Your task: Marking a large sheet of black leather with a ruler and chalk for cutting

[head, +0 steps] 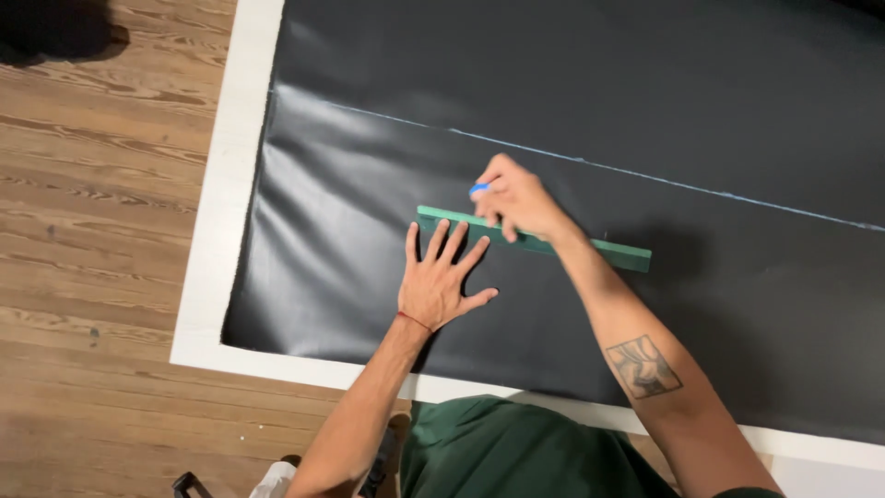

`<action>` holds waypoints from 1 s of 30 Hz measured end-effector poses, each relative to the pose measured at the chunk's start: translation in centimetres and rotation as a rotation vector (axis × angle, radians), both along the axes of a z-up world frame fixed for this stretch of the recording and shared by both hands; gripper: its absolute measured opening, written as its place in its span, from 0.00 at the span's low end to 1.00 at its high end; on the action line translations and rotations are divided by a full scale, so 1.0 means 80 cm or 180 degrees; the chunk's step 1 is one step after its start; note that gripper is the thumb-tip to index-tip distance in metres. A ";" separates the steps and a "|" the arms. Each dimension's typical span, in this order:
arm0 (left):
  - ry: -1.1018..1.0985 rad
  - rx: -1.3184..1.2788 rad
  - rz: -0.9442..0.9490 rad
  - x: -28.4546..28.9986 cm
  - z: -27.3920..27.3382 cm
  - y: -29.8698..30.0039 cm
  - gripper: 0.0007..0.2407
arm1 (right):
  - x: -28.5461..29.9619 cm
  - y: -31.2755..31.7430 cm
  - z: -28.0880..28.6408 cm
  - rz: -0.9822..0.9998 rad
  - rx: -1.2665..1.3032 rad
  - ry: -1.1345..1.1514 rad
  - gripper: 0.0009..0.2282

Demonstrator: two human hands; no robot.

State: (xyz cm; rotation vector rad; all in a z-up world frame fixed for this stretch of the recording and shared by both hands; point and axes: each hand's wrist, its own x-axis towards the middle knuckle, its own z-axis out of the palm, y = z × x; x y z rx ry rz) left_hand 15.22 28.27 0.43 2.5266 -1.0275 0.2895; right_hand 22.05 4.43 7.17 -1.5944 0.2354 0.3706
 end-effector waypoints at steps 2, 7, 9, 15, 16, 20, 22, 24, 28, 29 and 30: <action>0.0043 0.0008 0.0019 -0.001 -0.002 -0.001 0.35 | 0.013 0.021 -0.008 0.0325 -0.0005 -0.0068 0.14; 0.0170 0.0009 0.0007 0.000 0.005 -0.001 0.35 | 0.050 0.061 -0.036 0.0974 -0.0409 -0.0152 0.10; 0.0173 0.0017 -0.0008 0.000 -0.005 -0.001 0.36 | 0.059 0.064 -0.059 0.1044 -0.0700 -0.0300 0.10; 0.0205 -0.0044 0.0008 -0.004 -0.013 -0.002 0.36 | 0.069 0.071 -0.070 0.1265 -0.1257 -0.0202 0.08; 0.0219 -0.0048 0.0019 -0.005 -0.011 -0.002 0.36 | 0.068 0.075 -0.057 0.1279 -0.1257 -0.0190 0.08; 0.0156 -0.0102 0.0065 -0.004 -0.012 -0.004 0.36 | 0.072 0.084 -0.036 0.1200 -0.1427 -0.0269 0.09; 0.0140 -0.0120 0.0070 -0.004 -0.011 -0.006 0.35 | 0.072 0.084 -0.036 0.1132 -0.1535 -0.0304 0.09; 0.0113 -0.0085 0.0083 -0.003 -0.008 -0.005 0.35 | 0.072 0.086 -0.034 0.1332 -0.1629 -0.0261 0.10; 0.0112 -0.0124 0.0055 -0.002 -0.011 -0.006 0.35 | 0.085 0.078 -0.060 0.1068 -0.1674 -0.0261 0.10; 0.0118 -0.0118 0.0063 -0.003 -0.011 -0.006 0.35 | 0.082 0.084 -0.043 0.1208 -0.1662 -0.0239 0.10; 0.0124 -0.0113 0.0070 -0.004 -0.012 -0.005 0.35 | 0.078 0.090 -0.025 0.1348 -0.1649 -0.0217 0.10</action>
